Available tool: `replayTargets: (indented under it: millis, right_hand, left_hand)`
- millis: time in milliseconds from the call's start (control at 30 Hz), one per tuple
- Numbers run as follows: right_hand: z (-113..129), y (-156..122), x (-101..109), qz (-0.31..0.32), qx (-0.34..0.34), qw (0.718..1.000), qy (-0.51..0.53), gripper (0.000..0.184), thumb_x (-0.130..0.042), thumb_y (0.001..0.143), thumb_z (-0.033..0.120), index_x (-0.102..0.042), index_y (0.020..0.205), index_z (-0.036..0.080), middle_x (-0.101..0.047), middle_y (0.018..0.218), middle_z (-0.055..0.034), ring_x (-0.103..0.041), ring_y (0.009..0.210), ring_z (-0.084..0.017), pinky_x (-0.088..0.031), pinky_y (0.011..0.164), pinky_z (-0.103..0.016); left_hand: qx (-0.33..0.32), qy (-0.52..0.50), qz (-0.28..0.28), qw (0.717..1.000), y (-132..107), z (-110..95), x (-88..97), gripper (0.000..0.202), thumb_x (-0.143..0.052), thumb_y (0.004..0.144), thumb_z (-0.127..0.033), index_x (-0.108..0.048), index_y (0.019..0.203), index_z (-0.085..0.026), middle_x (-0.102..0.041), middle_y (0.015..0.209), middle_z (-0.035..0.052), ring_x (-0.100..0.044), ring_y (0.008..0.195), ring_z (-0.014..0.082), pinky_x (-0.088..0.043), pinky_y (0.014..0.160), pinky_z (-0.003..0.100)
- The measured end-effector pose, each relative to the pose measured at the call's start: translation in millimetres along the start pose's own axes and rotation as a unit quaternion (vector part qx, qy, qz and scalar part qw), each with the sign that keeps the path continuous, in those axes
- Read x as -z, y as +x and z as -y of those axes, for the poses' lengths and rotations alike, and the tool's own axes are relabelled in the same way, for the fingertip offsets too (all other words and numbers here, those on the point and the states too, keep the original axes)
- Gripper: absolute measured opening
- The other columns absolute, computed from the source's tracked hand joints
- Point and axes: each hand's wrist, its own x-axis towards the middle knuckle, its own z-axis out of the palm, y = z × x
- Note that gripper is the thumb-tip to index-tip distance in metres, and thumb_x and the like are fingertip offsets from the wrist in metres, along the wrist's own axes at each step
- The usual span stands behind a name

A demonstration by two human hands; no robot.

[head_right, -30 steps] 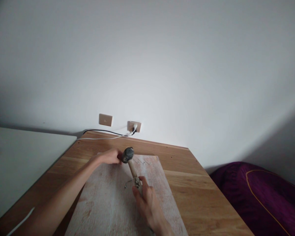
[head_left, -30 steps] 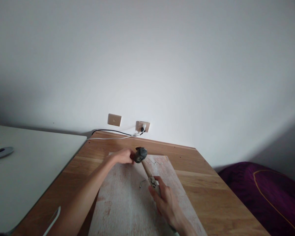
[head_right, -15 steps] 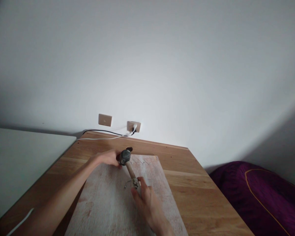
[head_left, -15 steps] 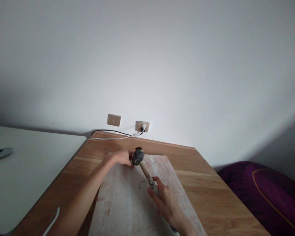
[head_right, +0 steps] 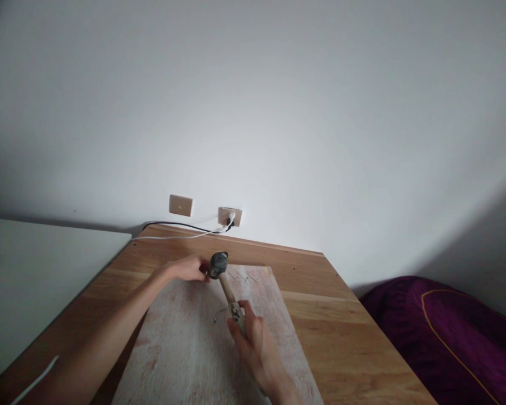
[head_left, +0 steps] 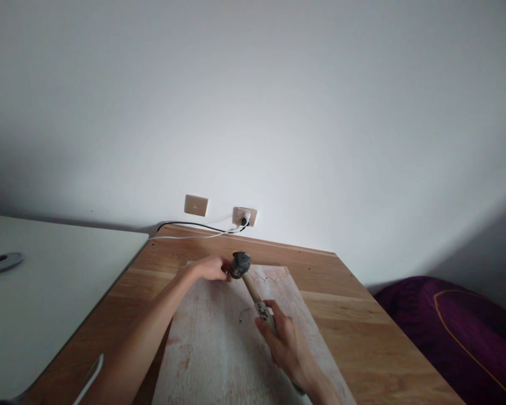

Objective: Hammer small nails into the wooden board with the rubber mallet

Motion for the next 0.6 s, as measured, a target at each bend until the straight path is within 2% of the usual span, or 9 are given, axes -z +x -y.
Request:
replayTargets:
  millis: [167, 367, 600]
  right_hand:
    - [4.2, -0.9, 1.2, -0.01, 0.0, 1.0, 0.009, 0.059, -0.043, 0.096, 0.064, -0.052, 0.134, 0.019, -0.057, 0.06, 0.0047, -0.053, 0.045, -0.014, -0.04, 0.046, -0.023]
    - [7.8, 1.7, 2.1, 0.007, 0.028, 1.0, 0.009, 0.049, -0.04, 0.099, 0.057, -0.054, 0.125, 0.018, -0.053, 0.056, 0.0064, -0.05, 0.042, -0.012, -0.035, 0.043, -0.021]
    - [5.6, 1.8, 1.5, 0.006, 0.003, 1.0, 0.007, 0.055, -0.042, 0.097, 0.063, -0.054, 0.128, 0.019, -0.054, 0.058, 0.0059, -0.051, 0.043, -0.013, -0.036, 0.044, -0.022]
  left_hand:
    - [0.001, -0.012, -0.008, 1.0, -1.0, -2.3, 0.1, 0.012, -0.068, 0.071, -0.026, -0.073, 0.079, -0.018, -0.068, 0.074, -0.0018, -0.058, 0.07, 0.0156, -0.038, 0.062, 0.023]
    - [-0.007, -0.038, -0.016, 0.999, 0.3, -0.8, -1.2, 0.011, -0.067, 0.068, -0.02, -0.074, 0.076, -0.018, -0.072, 0.073, -0.0006, -0.061, 0.071, 0.0166, -0.041, 0.065, 0.023]
    - [-0.015, -0.046, -0.011, 0.999, 0.7, 1.5, -0.1, 0.015, -0.066, 0.067, -0.02, -0.076, 0.077, -0.017, -0.074, 0.075, 0.0002, -0.062, 0.071, 0.0171, -0.041, 0.065, 0.024]
